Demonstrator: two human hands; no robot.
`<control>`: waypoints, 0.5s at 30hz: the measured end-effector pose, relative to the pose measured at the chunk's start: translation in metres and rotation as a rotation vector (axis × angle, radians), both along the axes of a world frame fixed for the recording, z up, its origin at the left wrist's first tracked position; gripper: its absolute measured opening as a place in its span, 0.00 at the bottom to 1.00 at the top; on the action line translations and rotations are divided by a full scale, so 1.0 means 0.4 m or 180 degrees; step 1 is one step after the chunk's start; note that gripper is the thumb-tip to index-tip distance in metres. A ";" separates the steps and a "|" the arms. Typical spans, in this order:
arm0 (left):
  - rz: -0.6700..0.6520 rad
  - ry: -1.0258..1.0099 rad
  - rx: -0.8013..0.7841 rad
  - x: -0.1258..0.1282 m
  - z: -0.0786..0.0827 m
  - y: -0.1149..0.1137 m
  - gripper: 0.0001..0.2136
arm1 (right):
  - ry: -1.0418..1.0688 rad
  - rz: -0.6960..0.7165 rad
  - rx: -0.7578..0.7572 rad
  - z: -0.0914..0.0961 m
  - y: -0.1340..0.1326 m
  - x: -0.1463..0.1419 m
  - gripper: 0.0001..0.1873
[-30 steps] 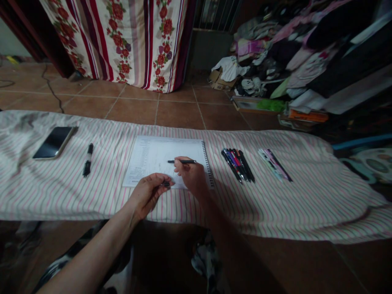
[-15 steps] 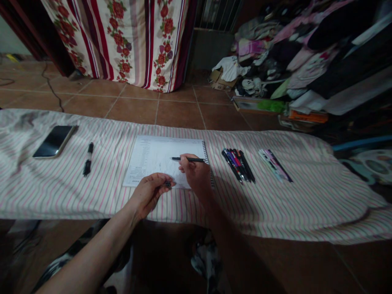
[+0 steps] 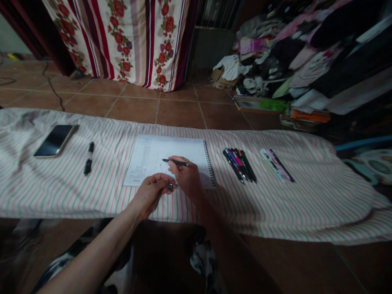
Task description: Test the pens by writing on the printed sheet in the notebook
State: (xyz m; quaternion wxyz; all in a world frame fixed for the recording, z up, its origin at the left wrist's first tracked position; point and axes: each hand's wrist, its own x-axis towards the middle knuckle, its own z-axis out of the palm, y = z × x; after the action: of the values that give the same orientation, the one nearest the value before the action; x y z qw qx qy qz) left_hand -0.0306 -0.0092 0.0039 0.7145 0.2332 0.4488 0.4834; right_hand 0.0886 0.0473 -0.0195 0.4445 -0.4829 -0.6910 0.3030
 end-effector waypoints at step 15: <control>0.0027 0.0039 -0.0015 0.001 -0.004 -0.001 0.04 | -0.0251 -0.0121 0.0234 0.000 0.009 -0.007 0.11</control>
State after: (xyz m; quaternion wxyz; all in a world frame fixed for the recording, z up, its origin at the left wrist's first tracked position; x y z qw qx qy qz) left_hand -0.0304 -0.0097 0.0021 0.7102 0.2326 0.4553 0.4840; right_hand 0.0857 0.0508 -0.0194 0.4400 -0.4909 -0.7093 0.2497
